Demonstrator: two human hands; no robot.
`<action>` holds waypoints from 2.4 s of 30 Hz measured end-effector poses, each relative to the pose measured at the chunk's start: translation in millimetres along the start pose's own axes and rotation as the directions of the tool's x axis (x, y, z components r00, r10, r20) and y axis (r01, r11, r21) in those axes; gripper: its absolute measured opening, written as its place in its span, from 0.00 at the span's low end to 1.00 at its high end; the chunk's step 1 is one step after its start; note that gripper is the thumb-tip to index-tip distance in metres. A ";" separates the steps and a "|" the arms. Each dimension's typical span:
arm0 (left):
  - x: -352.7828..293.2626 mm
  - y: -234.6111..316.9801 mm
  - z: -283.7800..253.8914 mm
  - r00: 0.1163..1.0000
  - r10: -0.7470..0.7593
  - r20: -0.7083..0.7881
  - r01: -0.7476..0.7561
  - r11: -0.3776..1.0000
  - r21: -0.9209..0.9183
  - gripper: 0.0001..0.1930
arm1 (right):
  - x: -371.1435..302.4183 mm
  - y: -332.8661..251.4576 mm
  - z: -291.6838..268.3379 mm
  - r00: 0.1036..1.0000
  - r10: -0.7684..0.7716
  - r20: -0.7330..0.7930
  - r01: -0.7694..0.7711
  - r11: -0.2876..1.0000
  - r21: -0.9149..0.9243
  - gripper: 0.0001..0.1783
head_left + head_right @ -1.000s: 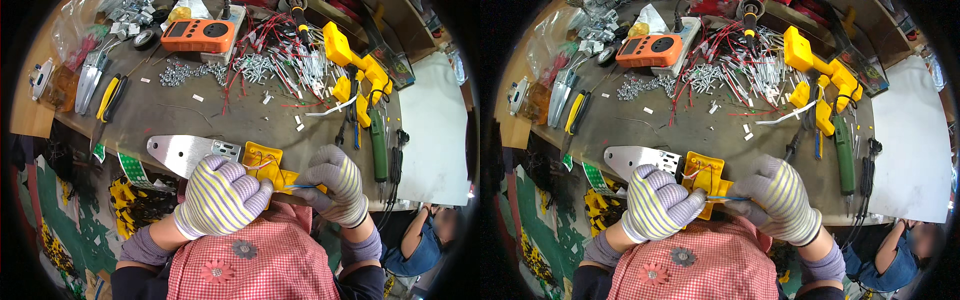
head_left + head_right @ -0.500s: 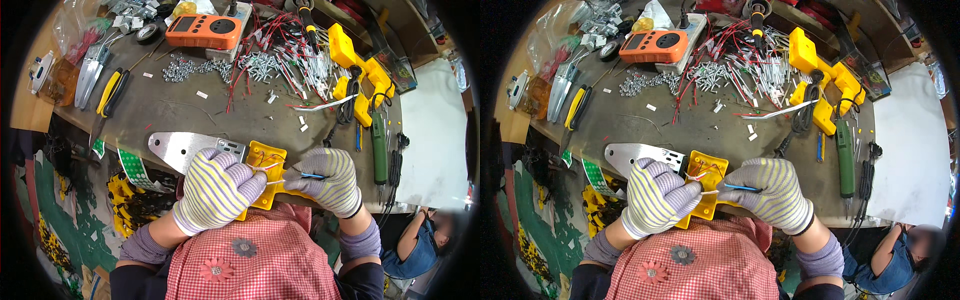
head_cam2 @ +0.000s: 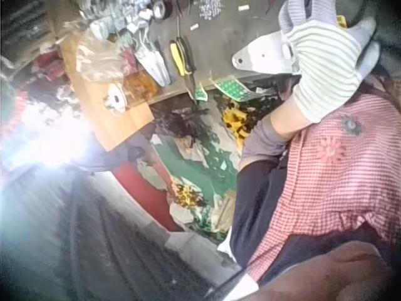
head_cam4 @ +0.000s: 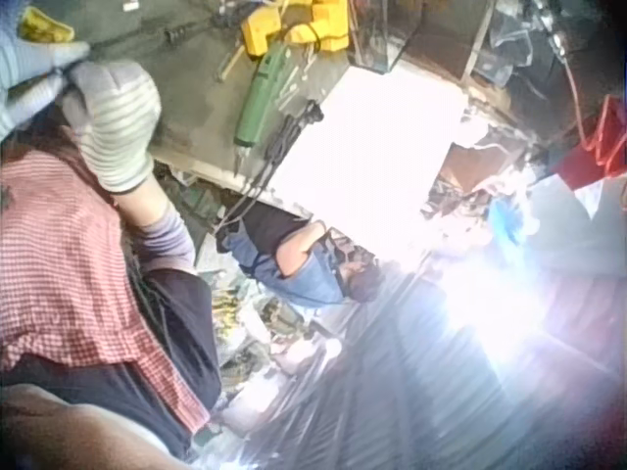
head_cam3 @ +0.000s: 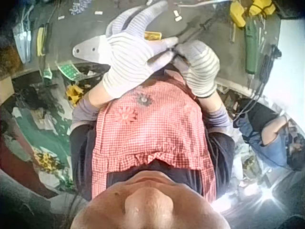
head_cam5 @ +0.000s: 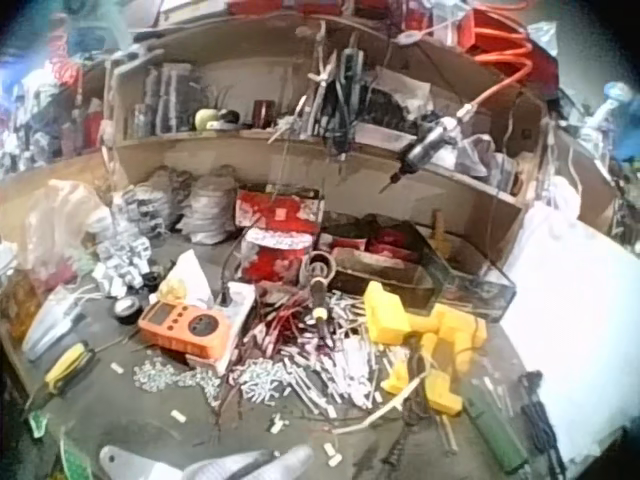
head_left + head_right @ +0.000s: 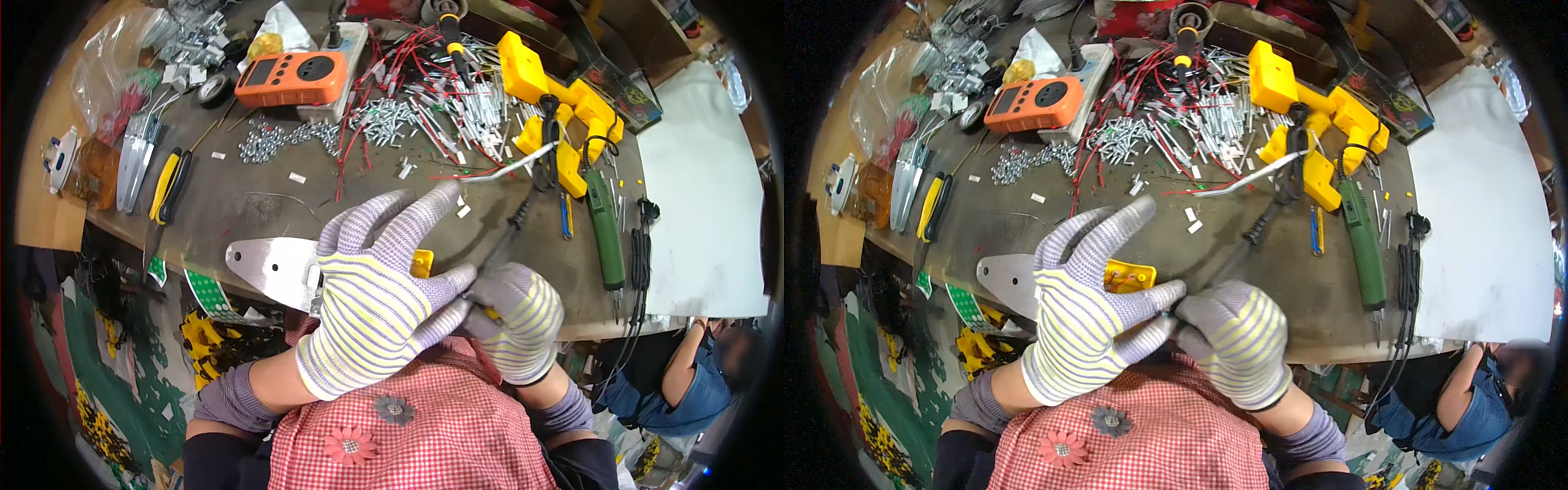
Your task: Assembling and soldering components into a yellow plastic handheld enclosure, possibly a tool or sensor housing.
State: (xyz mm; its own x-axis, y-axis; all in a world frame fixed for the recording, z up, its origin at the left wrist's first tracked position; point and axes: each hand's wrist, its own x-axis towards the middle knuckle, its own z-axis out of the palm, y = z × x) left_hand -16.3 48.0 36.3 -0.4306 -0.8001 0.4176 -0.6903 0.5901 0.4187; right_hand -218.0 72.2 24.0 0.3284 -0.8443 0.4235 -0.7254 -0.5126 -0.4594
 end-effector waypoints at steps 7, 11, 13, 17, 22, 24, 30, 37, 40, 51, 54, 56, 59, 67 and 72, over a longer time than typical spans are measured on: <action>-0.1 2.8 10.6 0.988 0.101 -0.114 -0.080 0.982 0.173 0.11 | 5.8 8.6 -14.9 0.969 0.247 0.004 -0.223 0.868 0.443 0.11; 5.1 11.0 12.5 0.986 0.149 -0.079 -0.129 0.969 0.210 0.11 | 14.7 17.2 -19.3 0.980 -0.191 0.055 0.180 0.971 0.158 0.11; 10.3 8.6 6.3 0.997 0.013 0.080 -0.019 0.998 0.066 0.11 | 13.3 24.2 -23.2 0.976 -0.185 0.117 0.183 0.983 0.022 0.09; 6.4 6.2 7.2 0.999 -0.009 -0.053 0.015 0.993 0.115 0.10 | 24.4 33.5 -27.8 0.978 -0.141 0.154 0.146 0.989 -0.022 0.06; 5.4 1.1 8.0 0.996 0.012 -0.094 -0.001 0.993 0.118 0.07 | 72.8 78.3 -18.9 1.000 0.025 0.000 -0.024 0.996 0.084 0.10; 4.3 1.6 2.8 0.998 -0.014 -0.065 0.021 0.995 0.094 0.08 | 108.2 100.0 -10.2 0.997 -0.067 -0.025 0.058 0.963 -0.265 0.09; 4.3 1.5 9.4 0.995 -0.038 -0.088 0.047 0.994 0.101 0.07 | 151.2 120.8 17.2 0.918 0.283 0.279 -0.078 0.816 -0.573 0.14; 6.3 -0.3 6.4 0.998 -0.035 -0.049 0.038 0.997 0.071 0.07 | 141.0 130.0 15.0 0.925 0.271 0.264 -0.128 0.881 -0.455 0.14; 4.1 -3.7 8.1 0.997 -0.039 -0.068 0.045 0.995 0.089 0.07 | 110.1 98.2 8.9 0.990 0.112 -0.083 -0.120 0.988 -0.096 0.07; 6.1 2.2 4.3 0.999 -0.030 -0.038 0.033 0.995 0.089 0.09 | 17.5 29.4 -21.5 0.865 0.397 0.307 -0.478 0.466 0.745 0.10; 8.2 2.7 5.7 0.999 -0.020 -0.033 0.023 0.995 0.101 0.09 | 17.3 31.5 -14.1 0.905 0.361 0.223 -0.395 0.523 0.755 0.10; 8.3 4.1 5.4 0.999 -0.024 -0.028 0.027 0.994 0.108 0.08 | 17.5 35.2 -12.7 0.930 0.300 0.214 -0.359 0.607 0.708 0.10; 7.4 1.7 6.0 0.999 -0.020 -0.029 0.024 0.994 0.109 0.08 | 25.2 30.2 -9.0 0.968 0.155 0.200 -0.246 0.765 0.596 0.11; 11.5 4.6 1.5 0.998 -0.014 -0.062 0.021 0.993 0.114 0.10 | 25.2 33.5 -15.0 0.959 0.195 0.204 -0.267 0.862 0.431 0.11; 8.2 10.9 11.0 0.994 -0.040 -0.101 0.057 0.985 0.164 0.11 | 27.6 17.9 -11.5 0.957 0.224 0.186 -0.283 0.871 0.402 0.08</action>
State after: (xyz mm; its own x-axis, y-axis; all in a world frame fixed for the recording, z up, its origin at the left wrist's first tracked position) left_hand -33.7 46.7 35.4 -0.3415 -0.8084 0.4795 -0.7997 0.5180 0.3036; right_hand -228.8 41.5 36.4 0.2639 -0.9517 0.1565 -0.4815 -0.2707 -0.8336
